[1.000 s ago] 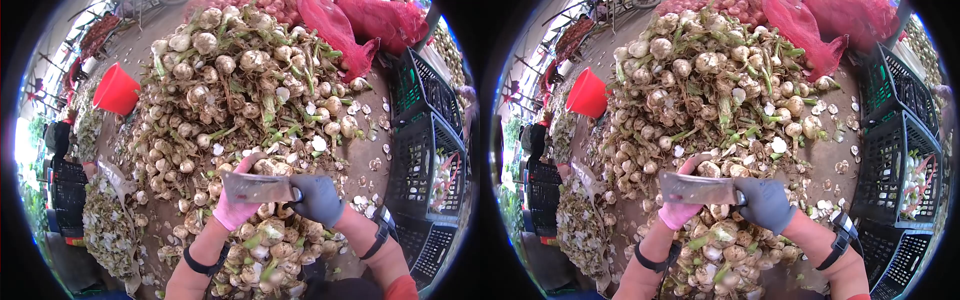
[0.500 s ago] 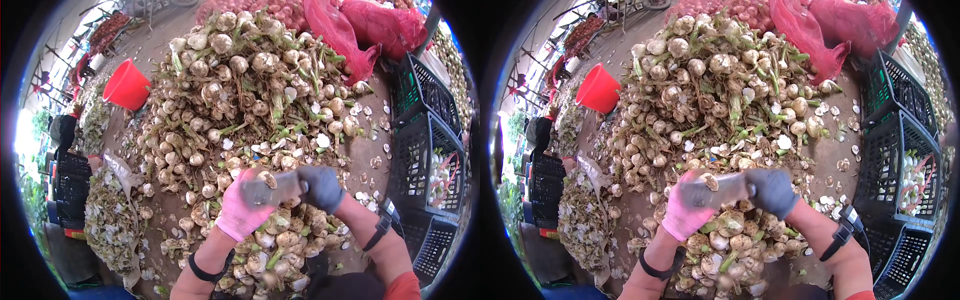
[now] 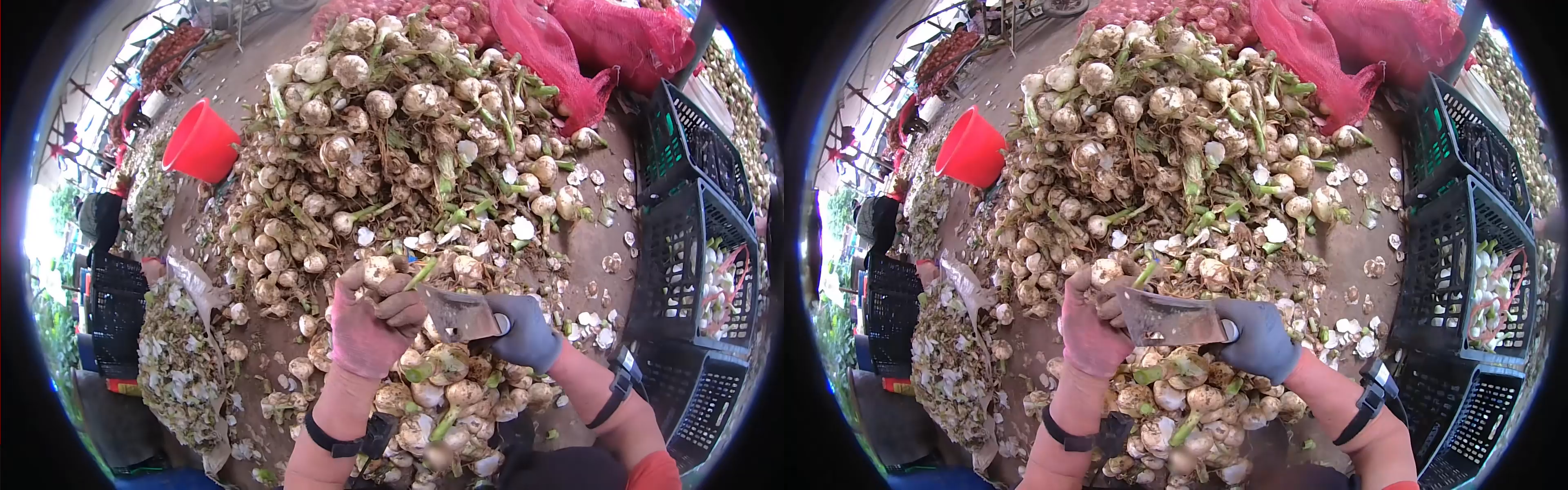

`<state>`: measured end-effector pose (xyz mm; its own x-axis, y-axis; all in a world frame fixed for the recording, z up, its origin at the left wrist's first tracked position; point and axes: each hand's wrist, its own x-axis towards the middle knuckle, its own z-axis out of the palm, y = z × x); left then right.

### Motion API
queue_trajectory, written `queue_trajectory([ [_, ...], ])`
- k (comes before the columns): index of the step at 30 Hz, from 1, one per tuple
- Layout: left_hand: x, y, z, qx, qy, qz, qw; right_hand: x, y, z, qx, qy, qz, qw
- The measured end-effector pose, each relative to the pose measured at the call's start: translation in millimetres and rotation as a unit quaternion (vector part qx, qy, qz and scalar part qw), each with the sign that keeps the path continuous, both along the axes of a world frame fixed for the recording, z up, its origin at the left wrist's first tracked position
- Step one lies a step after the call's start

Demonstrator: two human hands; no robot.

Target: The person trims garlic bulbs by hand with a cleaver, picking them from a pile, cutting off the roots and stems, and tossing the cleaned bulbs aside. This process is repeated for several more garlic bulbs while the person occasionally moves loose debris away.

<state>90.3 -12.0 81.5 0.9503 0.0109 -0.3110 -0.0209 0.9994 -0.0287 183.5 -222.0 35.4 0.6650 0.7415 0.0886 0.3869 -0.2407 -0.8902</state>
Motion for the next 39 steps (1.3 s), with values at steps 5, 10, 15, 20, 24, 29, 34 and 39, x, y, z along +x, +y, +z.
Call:
queue_trajectory([
  [5,-16,47,-24,0.546,0.098,-0.185,0.811,12,-5,-23,-0.022,0.021,-0.053,0.998],
  [10,5,108,18,0.657,0.162,-0.498,0.542,23,-12,-27,-0.037,0.059,-0.091,0.993],
  [15,72,149,-93,0.914,0.312,-0.195,0.17,33,-6,-34,-0.056,0.075,-0.098,0.991],
  [20,95,148,-148,0.904,0.355,-0.181,0.155,36,-21,-47,-0.076,0.058,-0.1,0.99],
  [24,75,122,-129,0.864,0.341,-0.249,0.274,38,-13,-51,-0.069,0.065,-0.116,0.989],
  [29,43,70,-69,0.808,0.275,-0.165,0.494,30,10,-26,-0.048,0.01,-0.103,0.993],
  [34,19,34,-62,0.759,0.131,-0.066,0.634,17,31,-4,-0.056,0.005,-0.021,0.998],
  [39,0,15,-20,0.658,0.123,-0.065,0.741,21,19,-12,-0.052,-0.019,0.041,0.998],
])
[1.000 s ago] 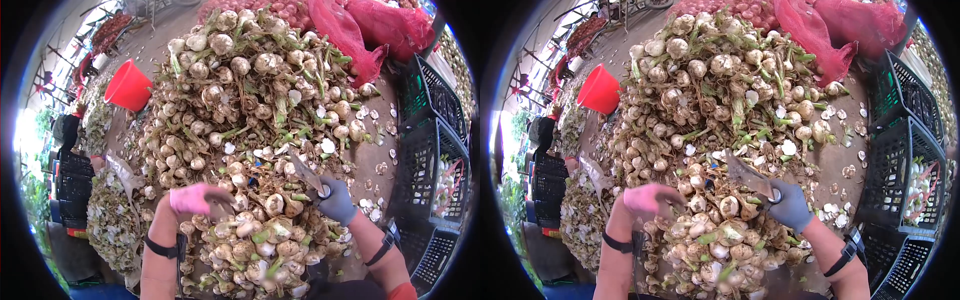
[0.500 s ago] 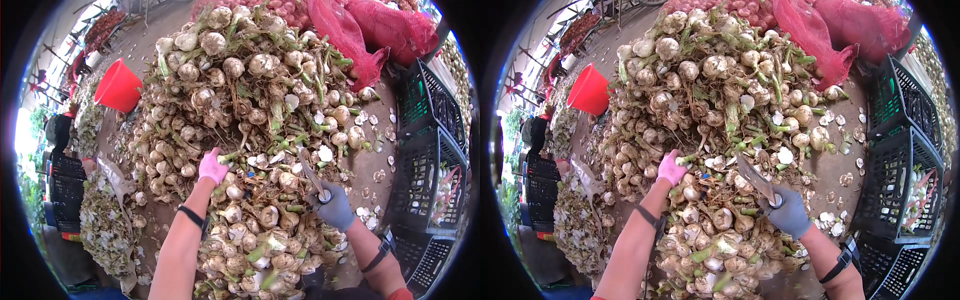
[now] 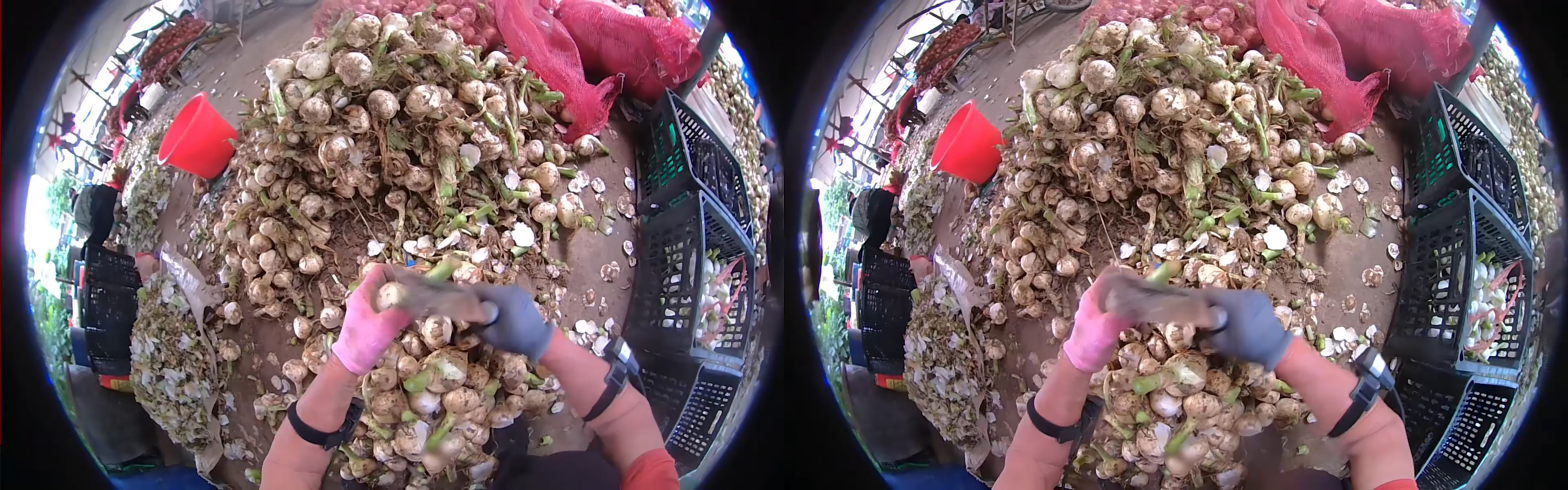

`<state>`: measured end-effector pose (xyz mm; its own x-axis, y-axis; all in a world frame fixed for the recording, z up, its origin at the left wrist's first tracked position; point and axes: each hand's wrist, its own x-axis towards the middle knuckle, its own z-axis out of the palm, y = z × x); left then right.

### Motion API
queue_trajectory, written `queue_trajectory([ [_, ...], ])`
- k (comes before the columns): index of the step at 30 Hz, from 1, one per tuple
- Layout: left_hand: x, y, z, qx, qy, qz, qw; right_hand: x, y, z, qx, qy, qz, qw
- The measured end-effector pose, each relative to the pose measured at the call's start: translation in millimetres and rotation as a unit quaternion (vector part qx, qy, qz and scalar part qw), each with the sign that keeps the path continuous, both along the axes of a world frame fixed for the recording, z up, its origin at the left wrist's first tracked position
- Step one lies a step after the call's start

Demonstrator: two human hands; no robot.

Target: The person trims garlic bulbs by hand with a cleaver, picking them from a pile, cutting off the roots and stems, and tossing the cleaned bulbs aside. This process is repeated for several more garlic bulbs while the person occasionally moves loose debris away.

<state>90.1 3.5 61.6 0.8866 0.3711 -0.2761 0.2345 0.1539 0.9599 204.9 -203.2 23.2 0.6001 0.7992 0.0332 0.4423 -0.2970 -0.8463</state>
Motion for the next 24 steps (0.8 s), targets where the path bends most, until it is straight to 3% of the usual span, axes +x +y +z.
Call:
queue_trajectory([
  [2,-9,0,20,-0.053,0.005,-0.061,0.997,17,-23,-27,-0.052,-0.005,-0.032,0.998],
  [4,-13,6,25,-0.008,0.024,-0.043,0.999,19,-37,-32,-0.104,0.031,-0.128,0.986],
  [8,-15,4,7,0.103,0.034,-0.043,0.993,-14,-34,3,-0.029,0.035,-0.124,0.991],
  [10,-13,7,4,0.203,-0.033,-0.006,0.979,-11,-27,-9,-0.132,-0.012,-0.057,0.99],
  [11,-14,8,11,0.151,-0.02,0.024,0.988,-7,-26,-14,-0.175,-0.02,-0.051,0.983],
  [14,-13,9,27,0.134,-0.046,0.039,0.989,-6,-32,-13,-0.196,-0.024,-0.055,0.979],
  [16,-14,6,27,0.155,-0.036,0.041,0.986,-10,-29,0,-0.197,-0.011,-0.068,0.978],
  [18,-10,-6,34,0.184,-0.033,0.041,0.982,-14,-23,19,-0.101,-0.021,-0.075,0.992],
  [19,-9,-6,30,0.304,-0.037,0.02,0.952,-16,-20,31,-0.102,-0.021,-0.078,0.992],
  [20,-8,-8,30,0.303,-0.038,0.018,0.952,-19,-16,43,-0.059,-0.041,-0.043,0.996],
  [22,-4,-11,31,0.435,-0.087,-0.039,0.895,-23,-11,55,-0.019,-0.059,-0.01,0.998],
  [23,-9,-6,15,0.321,-0.092,-0.047,0.941,-24,-9,58,-0.019,-0.084,0.021,0.996],
  [24,-8,-10,17,0.319,-0.093,-0.048,0.942,-25,-7,60,-0.019,-0.109,0.054,0.992],
])
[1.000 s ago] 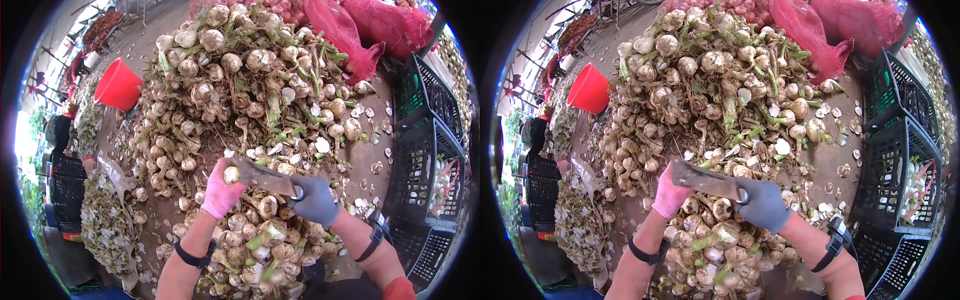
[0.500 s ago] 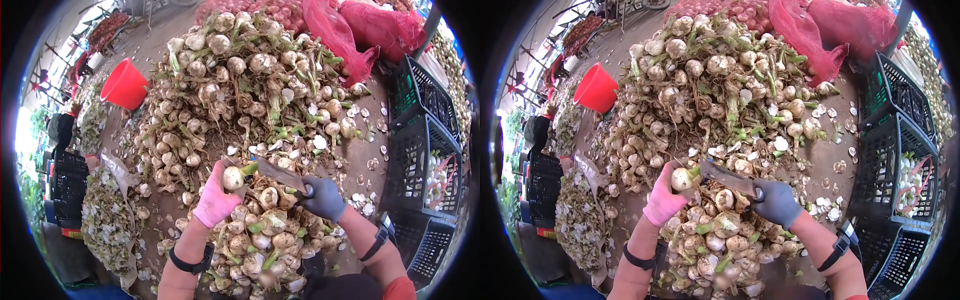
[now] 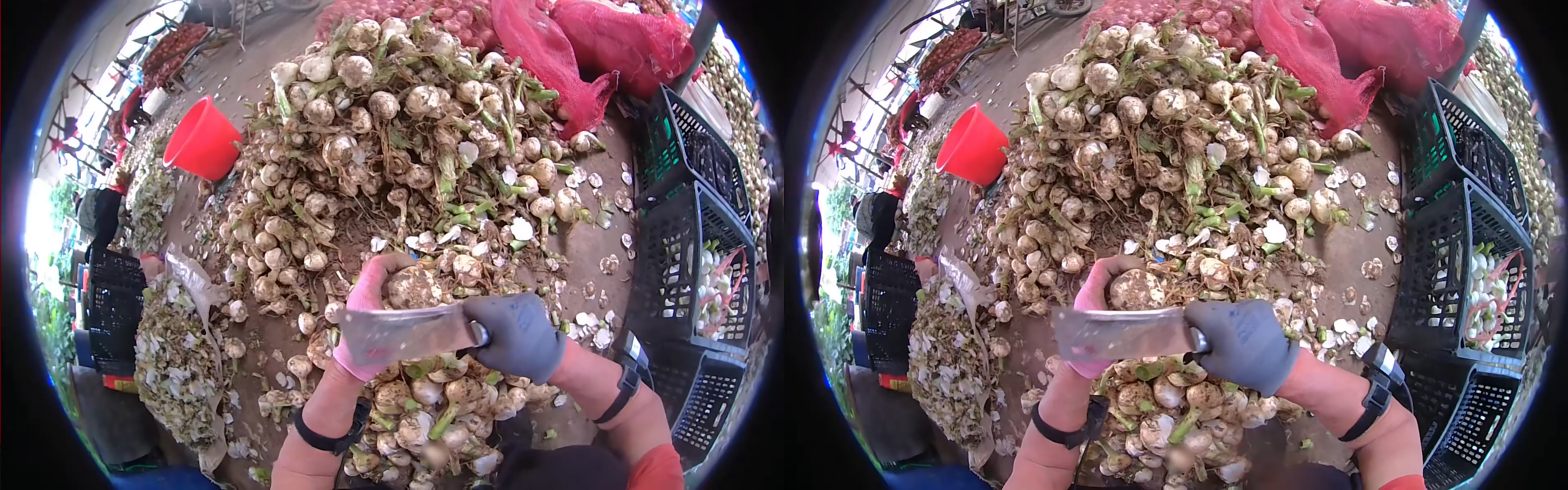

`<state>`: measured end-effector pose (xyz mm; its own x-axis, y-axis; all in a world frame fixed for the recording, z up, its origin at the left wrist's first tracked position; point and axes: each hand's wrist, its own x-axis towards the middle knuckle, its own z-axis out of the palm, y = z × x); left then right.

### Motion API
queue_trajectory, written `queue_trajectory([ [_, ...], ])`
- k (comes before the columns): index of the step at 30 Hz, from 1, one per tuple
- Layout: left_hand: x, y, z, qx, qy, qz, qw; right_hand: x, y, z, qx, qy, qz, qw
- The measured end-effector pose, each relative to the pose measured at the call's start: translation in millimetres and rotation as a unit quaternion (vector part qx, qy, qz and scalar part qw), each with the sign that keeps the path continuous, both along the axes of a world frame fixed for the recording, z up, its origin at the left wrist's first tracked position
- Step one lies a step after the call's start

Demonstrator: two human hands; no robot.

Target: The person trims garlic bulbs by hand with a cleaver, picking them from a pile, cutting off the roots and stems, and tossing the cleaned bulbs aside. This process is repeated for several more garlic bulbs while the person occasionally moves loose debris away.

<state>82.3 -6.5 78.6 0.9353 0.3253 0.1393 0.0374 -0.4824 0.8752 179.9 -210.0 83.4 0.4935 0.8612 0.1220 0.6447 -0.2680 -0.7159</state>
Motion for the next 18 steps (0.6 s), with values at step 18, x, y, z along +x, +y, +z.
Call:
queue_trajectory([
  [18,-10,-16,11,-0.094,0.097,-0.119,0.984,66,-18,-93,-0.118,-0.02,-0.198,0.973],
])
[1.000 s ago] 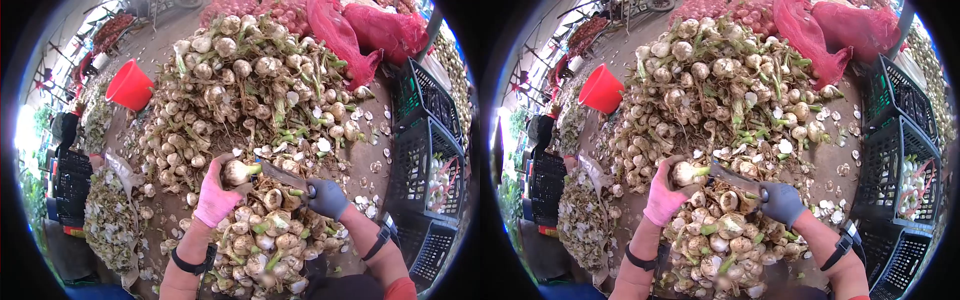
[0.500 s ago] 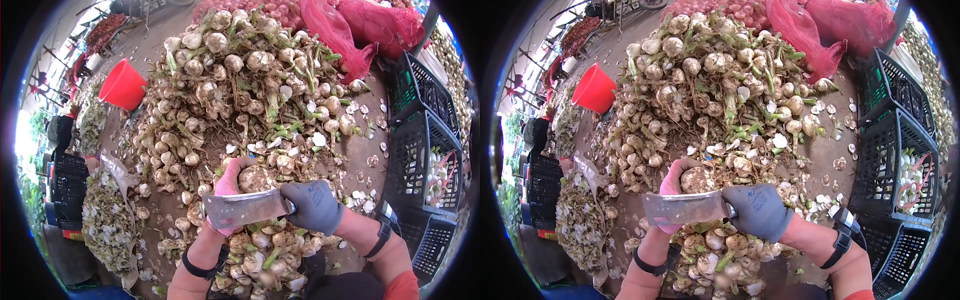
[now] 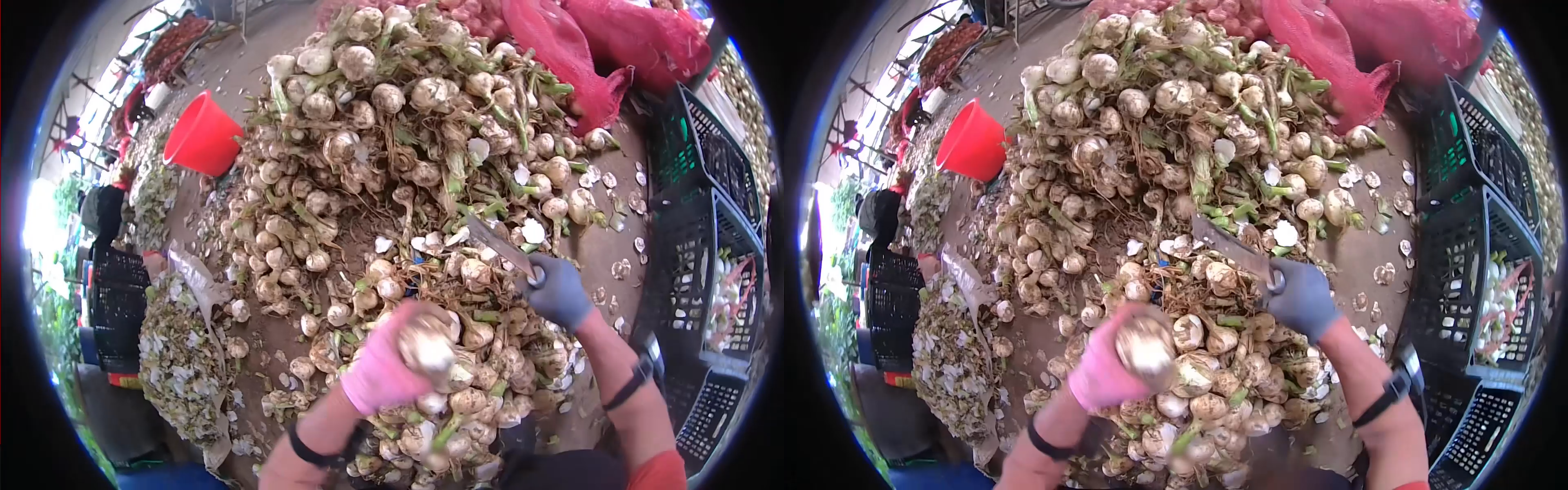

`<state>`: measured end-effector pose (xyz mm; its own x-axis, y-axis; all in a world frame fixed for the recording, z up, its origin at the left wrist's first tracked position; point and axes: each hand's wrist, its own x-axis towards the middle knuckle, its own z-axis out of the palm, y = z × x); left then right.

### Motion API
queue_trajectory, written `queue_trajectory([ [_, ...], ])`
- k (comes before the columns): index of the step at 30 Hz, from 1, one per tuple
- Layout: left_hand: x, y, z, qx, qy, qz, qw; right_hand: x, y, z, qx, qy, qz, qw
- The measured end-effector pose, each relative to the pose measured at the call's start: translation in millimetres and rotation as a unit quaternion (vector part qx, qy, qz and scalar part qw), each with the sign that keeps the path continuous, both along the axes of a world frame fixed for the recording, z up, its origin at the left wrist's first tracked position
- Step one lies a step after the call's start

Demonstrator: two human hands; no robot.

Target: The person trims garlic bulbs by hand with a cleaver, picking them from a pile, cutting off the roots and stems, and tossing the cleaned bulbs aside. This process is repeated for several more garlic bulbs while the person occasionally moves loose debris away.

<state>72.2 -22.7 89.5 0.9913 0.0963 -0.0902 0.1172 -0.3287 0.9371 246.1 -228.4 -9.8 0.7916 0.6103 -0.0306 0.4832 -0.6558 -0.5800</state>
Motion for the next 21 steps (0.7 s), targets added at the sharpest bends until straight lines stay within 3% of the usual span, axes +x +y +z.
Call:
queue_trajectory([
  [1,6,16,2,-0.049,0.16,0.057,0.984,-8,-7,12,0.067,0.041,-0.011,0.997],
  [2,9,37,-6,0.036,0.179,0.022,0.983,-7,-11,20,0.136,0.077,-0.027,0.987],
  [4,9,75,-18,0.221,0.194,-0.153,0.944,-5,-13,13,0.156,0.092,-0.034,0.983],
  [6,42,83,-12,0.032,0.325,-0.021,0.945,0,-17,0,0.118,0.146,-0.062,0.98],
  [8,81,97,-42,0.075,0.289,0.091,0.95,0,-12,7,0.128,0.16,-0.059,0.977],
  [10,124,106,-94,0.264,0.244,0.152,0.921,-6,-15,8,0.133,0.176,-0.066,0.973],
  [12,157,104,-129,0.337,0.226,0.194,0.893,-8,-19,4,0.127,0.212,-0.067,0.967],
  [16,173,98,-168,0.299,0.196,0.251,0.899,-9,-34,-11,0.102,0.21,-0.059,0.971],
  [18,165,94,-162,0.278,0.203,0.207,0.916,-10,-33,-11,0.119,0.227,-0.067,0.964],
  [19,154,93,-159,0.198,0.198,0.181,0.943,-9,-32,-8,0.108,0.229,-0.074,0.964],
  [20,144,86,-146,0.201,0.199,0.179,0.942,-8,-32,-3,0.097,0.231,-0.081,0.965],
  [21,133,77,-134,0.102,0.143,0.164,0.971,-8,-29,2,0.099,0.233,-0.085,0.964],
])
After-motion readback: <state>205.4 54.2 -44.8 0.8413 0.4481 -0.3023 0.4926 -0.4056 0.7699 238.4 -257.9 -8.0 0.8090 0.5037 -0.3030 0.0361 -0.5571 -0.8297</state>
